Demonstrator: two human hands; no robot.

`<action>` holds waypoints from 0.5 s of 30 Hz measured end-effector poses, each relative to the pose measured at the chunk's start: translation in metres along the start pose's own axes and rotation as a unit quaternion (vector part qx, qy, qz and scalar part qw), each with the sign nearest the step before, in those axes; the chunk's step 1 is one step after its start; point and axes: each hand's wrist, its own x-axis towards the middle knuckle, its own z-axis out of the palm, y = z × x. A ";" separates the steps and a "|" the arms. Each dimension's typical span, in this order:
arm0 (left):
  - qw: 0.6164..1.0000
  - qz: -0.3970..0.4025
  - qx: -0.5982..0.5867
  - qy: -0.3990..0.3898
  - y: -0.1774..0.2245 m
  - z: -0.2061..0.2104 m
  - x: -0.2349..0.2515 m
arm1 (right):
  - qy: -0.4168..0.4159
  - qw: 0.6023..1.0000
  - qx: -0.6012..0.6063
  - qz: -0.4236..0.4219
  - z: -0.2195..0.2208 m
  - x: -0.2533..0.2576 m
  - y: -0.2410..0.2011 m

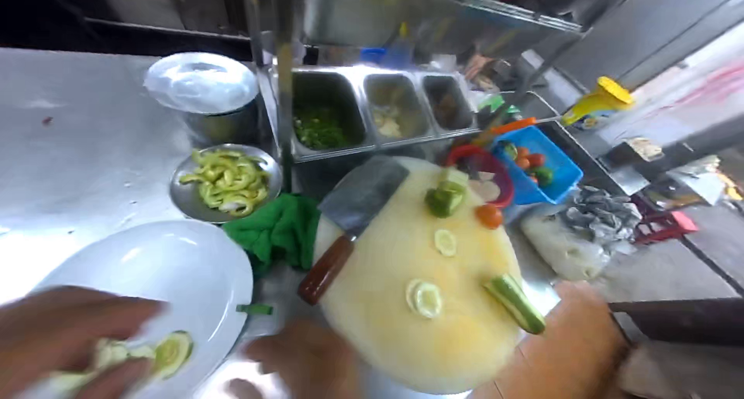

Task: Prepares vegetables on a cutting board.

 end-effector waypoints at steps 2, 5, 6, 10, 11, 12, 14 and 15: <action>0.994 0.079 0.037 -0.062 0.051 0.031 0.043 | 0.056 0.990 -0.129 0.008 -0.088 -0.009 0.033; 0.977 0.159 0.123 -0.070 0.108 0.122 0.108 | -0.030 0.948 -0.307 0.078 -0.205 0.015 0.085; 0.971 0.167 0.148 -0.081 0.118 0.150 0.126 | -0.072 0.939 -0.320 0.102 -0.227 0.027 0.096; 0.957 0.101 0.221 -0.161 0.144 0.198 0.163 | -0.246 0.873 -0.390 0.157 -0.248 0.060 0.121; 0.956 0.064 0.214 -0.190 0.149 0.198 0.167 | -0.268 0.856 -0.412 0.159 -0.246 0.063 0.127; 0.955 0.025 0.201 -0.218 0.153 0.194 0.170 | -0.286 0.842 -0.425 0.169 -0.246 0.066 0.132; 0.952 -0.026 0.177 -0.249 0.157 0.186 0.174 | -0.307 0.838 -0.410 0.190 -0.247 0.072 0.140; 0.954 -0.032 0.167 -0.249 0.158 0.185 0.173 | -0.308 0.846 -0.388 0.196 -0.248 0.074 0.142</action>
